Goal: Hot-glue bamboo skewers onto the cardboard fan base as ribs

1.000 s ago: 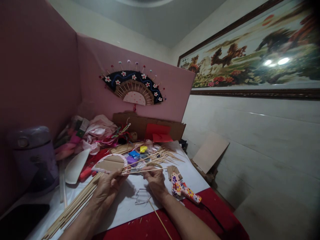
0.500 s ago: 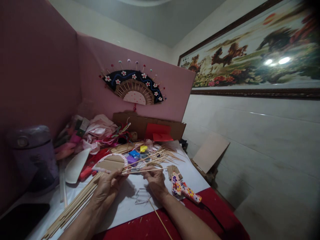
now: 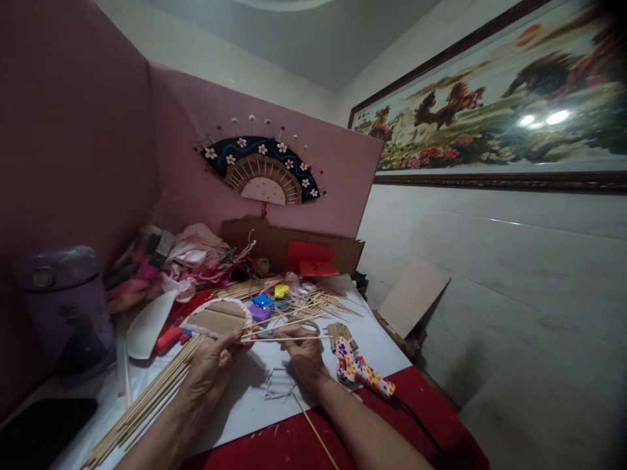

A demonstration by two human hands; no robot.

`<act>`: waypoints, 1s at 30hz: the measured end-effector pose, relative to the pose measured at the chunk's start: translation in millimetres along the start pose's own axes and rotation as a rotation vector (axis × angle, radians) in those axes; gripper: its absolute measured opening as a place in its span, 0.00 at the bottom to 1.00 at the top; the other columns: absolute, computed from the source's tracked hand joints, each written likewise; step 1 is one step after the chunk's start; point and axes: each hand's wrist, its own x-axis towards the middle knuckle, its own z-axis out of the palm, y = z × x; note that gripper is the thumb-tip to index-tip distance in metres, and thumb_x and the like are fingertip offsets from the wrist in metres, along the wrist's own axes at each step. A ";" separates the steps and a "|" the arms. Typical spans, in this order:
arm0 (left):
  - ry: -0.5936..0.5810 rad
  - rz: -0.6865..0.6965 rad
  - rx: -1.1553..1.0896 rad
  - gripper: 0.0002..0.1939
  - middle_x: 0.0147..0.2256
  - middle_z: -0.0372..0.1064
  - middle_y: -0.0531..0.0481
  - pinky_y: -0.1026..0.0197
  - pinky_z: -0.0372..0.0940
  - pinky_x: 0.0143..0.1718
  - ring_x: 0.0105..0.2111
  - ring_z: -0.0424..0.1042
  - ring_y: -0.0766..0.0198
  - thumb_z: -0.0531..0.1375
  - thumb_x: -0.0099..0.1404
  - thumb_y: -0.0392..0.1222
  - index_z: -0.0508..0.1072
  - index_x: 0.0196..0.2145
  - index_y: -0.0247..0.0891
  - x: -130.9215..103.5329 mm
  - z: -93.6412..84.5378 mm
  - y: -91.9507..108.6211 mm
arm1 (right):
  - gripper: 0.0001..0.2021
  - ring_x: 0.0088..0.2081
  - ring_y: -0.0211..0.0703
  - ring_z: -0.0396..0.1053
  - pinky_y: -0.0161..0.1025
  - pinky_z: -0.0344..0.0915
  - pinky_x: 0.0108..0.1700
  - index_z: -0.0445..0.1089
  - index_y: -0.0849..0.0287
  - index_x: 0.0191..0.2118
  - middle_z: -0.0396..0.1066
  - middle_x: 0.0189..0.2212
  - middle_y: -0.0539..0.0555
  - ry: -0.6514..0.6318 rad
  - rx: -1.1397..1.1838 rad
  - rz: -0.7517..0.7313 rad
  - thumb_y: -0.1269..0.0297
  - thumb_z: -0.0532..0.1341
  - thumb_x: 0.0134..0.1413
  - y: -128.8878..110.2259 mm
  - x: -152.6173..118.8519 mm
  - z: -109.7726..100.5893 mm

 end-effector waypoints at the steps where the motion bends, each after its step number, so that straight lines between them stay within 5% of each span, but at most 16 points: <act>1: 0.003 -0.001 -0.003 0.06 0.29 0.75 0.40 0.62 0.71 0.33 0.31 0.75 0.59 0.57 0.54 0.24 0.73 0.26 0.28 -0.1 0.1 0.1 | 0.05 0.24 0.39 0.65 0.35 0.63 0.29 0.75 0.58 0.27 0.71 0.22 0.52 -0.001 -0.003 -0.005 0.67 0.61 0.48 0.5 0.2 -0.1; 30: -0.013 0.031 0.049 0.06 0.30 0.75 0.38 0.61 0.71 0.34 0.31 0.75 0.60 0.57 0.54 0.24 0.74 0.26 0.26 -0.8 0.9 -0.6 | 0.06 0.24 0.39 0.66 0.35 0.62 0.29 0.76 0.57 0.25 0.70 0.20 0.52 -0.002 -0.038 0.009 0.69 0.61 0.47 -1.3 1.4 -0.1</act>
